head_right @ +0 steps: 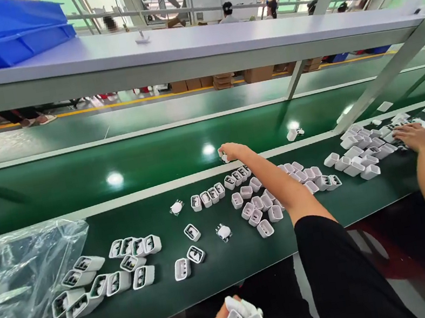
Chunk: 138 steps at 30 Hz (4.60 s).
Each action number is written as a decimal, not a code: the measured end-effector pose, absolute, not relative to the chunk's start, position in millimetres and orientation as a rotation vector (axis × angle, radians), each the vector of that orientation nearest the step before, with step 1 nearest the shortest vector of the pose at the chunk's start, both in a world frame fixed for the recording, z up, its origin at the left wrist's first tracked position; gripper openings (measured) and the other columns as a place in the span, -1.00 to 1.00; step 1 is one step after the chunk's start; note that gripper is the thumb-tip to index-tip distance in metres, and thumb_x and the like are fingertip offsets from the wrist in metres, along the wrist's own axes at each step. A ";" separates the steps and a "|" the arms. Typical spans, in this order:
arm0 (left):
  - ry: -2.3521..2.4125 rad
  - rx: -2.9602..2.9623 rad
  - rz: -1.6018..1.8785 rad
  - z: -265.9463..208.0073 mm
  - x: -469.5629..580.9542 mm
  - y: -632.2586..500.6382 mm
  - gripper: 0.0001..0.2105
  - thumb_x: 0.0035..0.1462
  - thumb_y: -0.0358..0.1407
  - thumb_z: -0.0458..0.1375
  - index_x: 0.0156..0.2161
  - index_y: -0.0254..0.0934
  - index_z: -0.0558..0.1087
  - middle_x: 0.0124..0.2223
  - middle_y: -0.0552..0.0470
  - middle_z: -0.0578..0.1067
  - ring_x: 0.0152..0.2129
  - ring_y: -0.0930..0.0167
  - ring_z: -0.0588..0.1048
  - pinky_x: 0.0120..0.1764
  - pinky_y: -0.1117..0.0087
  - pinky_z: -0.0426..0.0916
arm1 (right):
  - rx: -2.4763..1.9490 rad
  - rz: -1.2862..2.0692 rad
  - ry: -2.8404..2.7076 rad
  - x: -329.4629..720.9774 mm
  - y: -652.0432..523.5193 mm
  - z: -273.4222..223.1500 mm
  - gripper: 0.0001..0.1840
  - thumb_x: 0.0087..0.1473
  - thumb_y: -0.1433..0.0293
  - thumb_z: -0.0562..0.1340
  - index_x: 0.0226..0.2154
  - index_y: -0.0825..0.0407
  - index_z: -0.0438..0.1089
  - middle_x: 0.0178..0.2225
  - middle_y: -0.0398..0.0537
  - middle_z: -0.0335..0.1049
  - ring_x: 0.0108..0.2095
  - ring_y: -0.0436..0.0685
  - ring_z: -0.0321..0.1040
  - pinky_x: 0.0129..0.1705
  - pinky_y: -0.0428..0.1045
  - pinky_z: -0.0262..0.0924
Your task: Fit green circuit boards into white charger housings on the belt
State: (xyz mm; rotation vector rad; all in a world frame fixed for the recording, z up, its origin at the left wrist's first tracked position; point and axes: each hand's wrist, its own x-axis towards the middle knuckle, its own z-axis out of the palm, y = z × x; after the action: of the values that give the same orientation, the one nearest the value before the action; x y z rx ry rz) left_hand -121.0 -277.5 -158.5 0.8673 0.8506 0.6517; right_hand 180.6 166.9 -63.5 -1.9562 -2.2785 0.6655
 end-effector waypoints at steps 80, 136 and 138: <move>1.071 2.478 1.111 -178.5 -73.6 -194.2 -0.62 0.14 -0.67 0.08 -0.05 -0.24 0.52 0.27 -0.18 0.70 0.48 0.08 0.48 0.39 -0.05 0.57 | -2.737 0.432 -1.739 326.9 177.0 -97.8 -0.31 0.18 -0.07 0.43 0.16 0.06 0.57 0.10 0.33 0.56 0.13 0.52 0.55 0.10 0.24 0.44; 1.065 2.500 1.332 -196.1 -67.0 -192.9 -0.60 -0.04 -0.61 0.15 -0.10 -0.19 0.50 0.16 -0.22 0.71 0.07 0.13 0.71 0.14 0.00 0.68 | -2.099 0.193 -2.352 217.2 175.1 -106.9 -0.55 0.47 0.15 0.39 0.26 0.01 0.48 0.29 0.12 0.46 0.10 0.25 0.55 0.14 0.24 0.57; 1.048 2.527 1.336 -197.8 -68.5 -191.7 -0.60 -0.03 -0.60 0.16 -0.09 -0.20 0.50 0.16 -0.23 0.71 0.06 0.15 0.71 0.14 0.04 0.68 | -2.051 0.211 -2.368 215.3 174.4 -103.7 -0.59 0.46 0.17 0.40 0.22 0.02 0.50 0.26 0.10 0.49 0.08 0.24 0.57 0.12 0.22 0.58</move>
State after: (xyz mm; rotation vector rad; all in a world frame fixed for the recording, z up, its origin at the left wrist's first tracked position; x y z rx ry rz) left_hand -68.5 -191.7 -197.8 2.5270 1.0485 1.3360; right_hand 215.3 174.4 -103.7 -2.0505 -2.3679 0.2107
